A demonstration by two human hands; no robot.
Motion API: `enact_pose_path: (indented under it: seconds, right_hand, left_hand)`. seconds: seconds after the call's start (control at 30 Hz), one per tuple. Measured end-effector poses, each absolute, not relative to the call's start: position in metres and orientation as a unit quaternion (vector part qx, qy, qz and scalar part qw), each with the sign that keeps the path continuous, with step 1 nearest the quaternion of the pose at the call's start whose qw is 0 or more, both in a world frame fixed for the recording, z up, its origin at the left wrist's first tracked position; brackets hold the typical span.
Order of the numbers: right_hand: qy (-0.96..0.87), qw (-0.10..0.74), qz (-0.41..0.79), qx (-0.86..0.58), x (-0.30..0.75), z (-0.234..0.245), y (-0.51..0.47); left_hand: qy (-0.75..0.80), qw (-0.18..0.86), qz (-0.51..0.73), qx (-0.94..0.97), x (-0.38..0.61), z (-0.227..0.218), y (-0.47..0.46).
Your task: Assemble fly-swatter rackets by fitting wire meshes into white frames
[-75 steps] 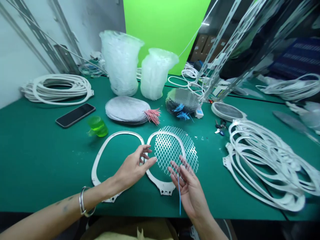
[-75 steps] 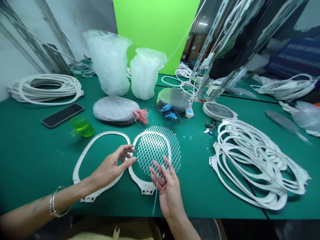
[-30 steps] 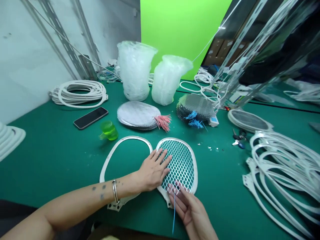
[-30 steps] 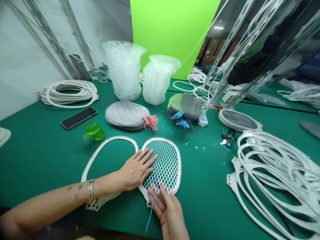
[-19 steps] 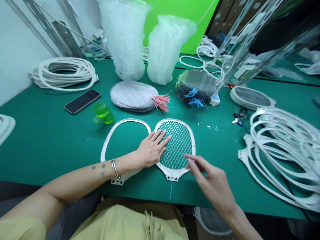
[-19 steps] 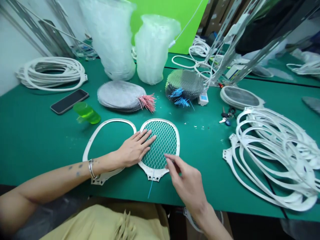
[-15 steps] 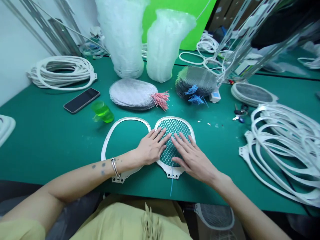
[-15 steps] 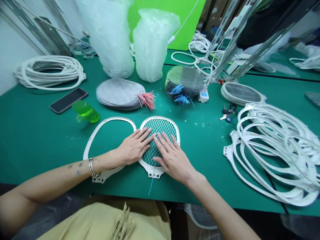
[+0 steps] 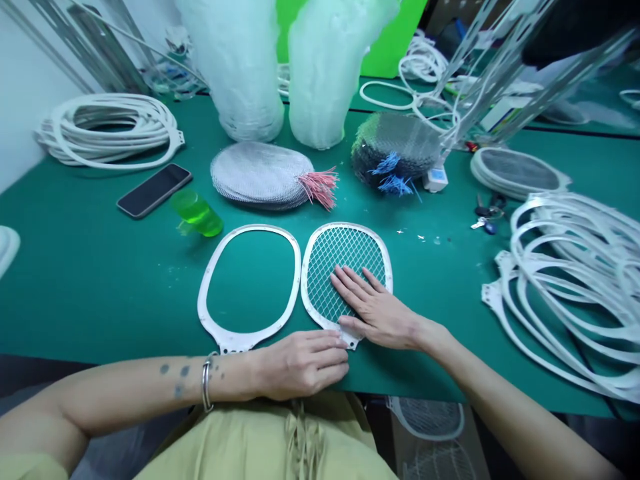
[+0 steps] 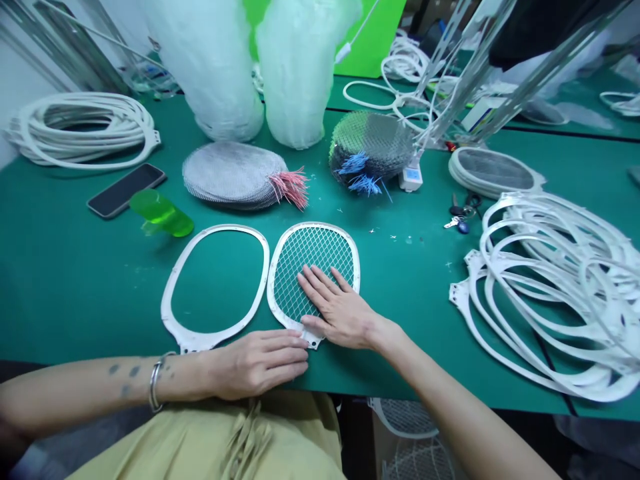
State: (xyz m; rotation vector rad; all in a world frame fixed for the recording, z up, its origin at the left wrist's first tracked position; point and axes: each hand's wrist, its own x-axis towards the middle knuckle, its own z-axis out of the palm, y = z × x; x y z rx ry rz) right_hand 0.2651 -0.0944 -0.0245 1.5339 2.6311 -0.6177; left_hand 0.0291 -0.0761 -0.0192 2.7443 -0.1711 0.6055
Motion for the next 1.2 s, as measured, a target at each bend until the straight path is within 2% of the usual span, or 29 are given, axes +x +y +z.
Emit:
enact_pose_path:
  seconds: [0.17, 0.37, 0.57, 0.73, 0.83, 1.03, 1.1, 1.2]
  right_hand:
    - [0.845, 0.021, -0.25, 0.473, 0.268, -0.016, -0.091]
    - [0.842, 0.0, -0.258, 0.474, 0.268, -0.015, -0.09]
    - [0.835, 0.011, -0.269, 0.479, 0.268, -0.016, -0.089]
    - [0.831, 0.029, -0.274, 0.484, 0.267, -0.016, -0.089]
    - [0.825, 0.028, -0.285, 0.487, 0.267, -0.015, -0.088]
    - [0.812, 0.0, -0.322, 0.488, 0.267, -0.005, -0.088]
    - [0.802, -0.053, -0.354, 0.479, 0.267, -0.008, -0.089]
    - [0.775, -0.113, -0.386, 0.488, 0.267, -0.023, -0.087]
  left_hand:
    - [-0.026, 0.176, 0.241, 0.954, 0.025, -0.027, -0.084]
    - [0.023, 0.152, 0.281, 0.947, 0.034, -0.025, -0.098]
    - [0.117, 0.198, 0.285, 0.93, 0.039, -0.031, -0.11]
    - [0.046, 0.144, 0.289, 0.945, 0.038, -0.04, -0.11]
    - [0.056, 0.228, 0.256, 0.938, 0.035, -0.037, -0.105]
    - [0.071, 0.464, 0.065, 0.881, 0.034, 0.008, -0.063]
    - [0.166, 0.426, 0.088, 0.885, 0.037, 0.011, -0.045]
    - [0.262, 0.228, 0.122, 0.93, 0.041, -0.013, -0.022]
